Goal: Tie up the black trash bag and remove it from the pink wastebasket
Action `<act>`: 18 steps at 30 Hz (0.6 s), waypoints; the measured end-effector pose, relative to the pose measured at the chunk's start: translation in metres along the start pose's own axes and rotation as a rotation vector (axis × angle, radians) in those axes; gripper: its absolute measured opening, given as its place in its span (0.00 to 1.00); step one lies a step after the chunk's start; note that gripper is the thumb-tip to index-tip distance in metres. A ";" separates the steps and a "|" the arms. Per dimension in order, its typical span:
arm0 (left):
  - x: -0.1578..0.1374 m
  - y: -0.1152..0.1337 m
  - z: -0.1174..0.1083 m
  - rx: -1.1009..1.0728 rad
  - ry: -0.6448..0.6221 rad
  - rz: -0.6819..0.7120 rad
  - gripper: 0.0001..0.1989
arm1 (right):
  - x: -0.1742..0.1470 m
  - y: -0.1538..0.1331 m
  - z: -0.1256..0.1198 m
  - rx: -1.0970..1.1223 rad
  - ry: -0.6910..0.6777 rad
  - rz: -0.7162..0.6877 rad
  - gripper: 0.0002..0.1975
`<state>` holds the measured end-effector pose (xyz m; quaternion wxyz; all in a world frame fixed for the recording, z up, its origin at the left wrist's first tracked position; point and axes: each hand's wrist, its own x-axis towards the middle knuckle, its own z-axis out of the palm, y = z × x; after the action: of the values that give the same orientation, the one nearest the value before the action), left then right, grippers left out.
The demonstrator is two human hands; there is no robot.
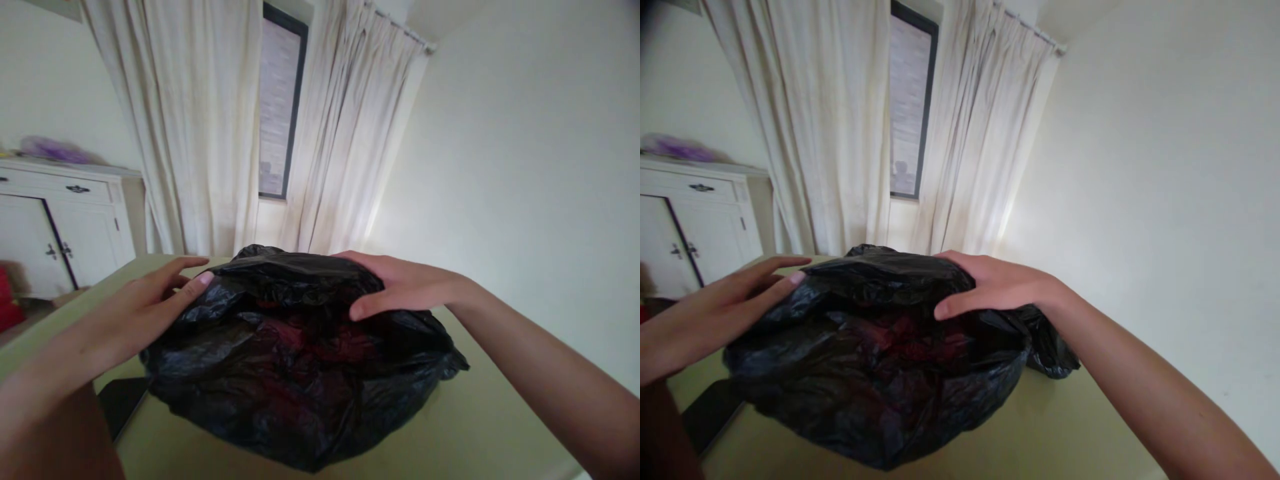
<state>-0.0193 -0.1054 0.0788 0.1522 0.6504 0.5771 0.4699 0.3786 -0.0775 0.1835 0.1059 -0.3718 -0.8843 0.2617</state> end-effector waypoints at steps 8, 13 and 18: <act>-0.011 0.043 0.010 -0.816 0.054 -0.153 0.52 | 0.007 0.012 -0.026 -0.120 0.228 0.050 0.16; 0.000 0.039 0.052 -0.611 -0.046 0.079 0.41 | 0.023 0.013 -0.023 -0.513 0.021 0.268 0.13; 0.011 0.039 0.091 -0.225 0.068 0.193 0.40 | 0.054 0.017 0.028 -0.646 -0.163 0.300 0.17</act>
<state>0.0750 -0.0755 0.0651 0.1588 0.6653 0.4605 0.5658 0.3404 -0.0397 0.1506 -0.1275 -0.4896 -0.8625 0.0104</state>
